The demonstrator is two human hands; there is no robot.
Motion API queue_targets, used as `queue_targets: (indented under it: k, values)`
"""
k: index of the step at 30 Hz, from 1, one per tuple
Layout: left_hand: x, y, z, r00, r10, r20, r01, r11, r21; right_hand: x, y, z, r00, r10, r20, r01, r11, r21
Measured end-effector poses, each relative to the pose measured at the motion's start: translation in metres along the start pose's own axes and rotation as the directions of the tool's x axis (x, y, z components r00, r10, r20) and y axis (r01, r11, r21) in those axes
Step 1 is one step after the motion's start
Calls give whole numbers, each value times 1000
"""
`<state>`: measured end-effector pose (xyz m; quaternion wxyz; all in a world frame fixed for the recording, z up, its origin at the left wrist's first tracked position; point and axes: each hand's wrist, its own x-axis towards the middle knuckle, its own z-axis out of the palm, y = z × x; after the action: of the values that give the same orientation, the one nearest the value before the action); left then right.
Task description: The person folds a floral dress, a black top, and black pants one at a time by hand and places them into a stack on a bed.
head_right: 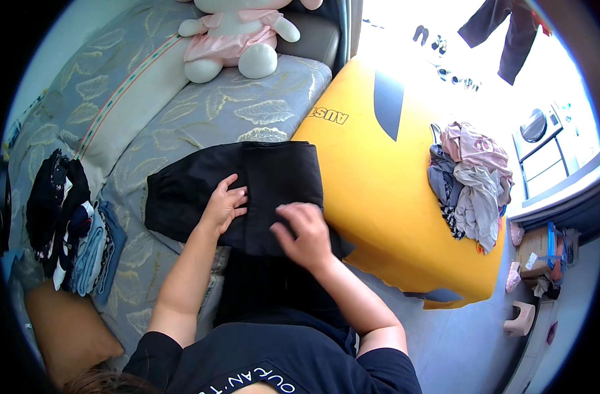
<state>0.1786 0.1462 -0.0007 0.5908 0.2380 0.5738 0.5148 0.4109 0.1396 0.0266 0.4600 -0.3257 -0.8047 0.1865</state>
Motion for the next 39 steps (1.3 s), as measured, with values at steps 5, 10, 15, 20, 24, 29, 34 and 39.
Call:
queue_targets:
  k: [5, 10, 15, 20, 24, 29, 34, 39]
  values:
    - [-4, -4, 8, 984, 174, -30, -162, 959, 233, -7, 68, -2, 757, 643, -120, -645, 764, 26]
    - [10, 1, 43, 522, 741, 422, -712, 105, 695, -33, 76, -4, 655, 756, 6, -754, 652, 77]
    - [38, -9, 94, 606, 429, 670, -592, -319, 740, -33, 75, 8, 527, 838, 145, -781, 410, 470]
    - [59, -3, 87, 766, 345, 542, -508, -192, 840, -24, 76, -7, 455, 800, 391, -782, 149, 605]
    - [16, 9, 35, 473, 807, 353, -709, 110, 696, -18, 71, -17, 358, 849, 389, -882, 171, 440]
    - [-52, -35, -49, 597, 760, -258, -628, 642, 439, 0, 63, -1, 331, 823, 461, -831, 23, 556]
    - [-117, -38, -80, 860, 224, -458, -336, 925, -178, 2, 60, 12, 448, 806, 387, -805, 175, 567]
    - [-126, -24, -91, 922, -77, -379, -143, 842, -520, 6, 58, 7, 492, 792, 362, -756, 183, 628]
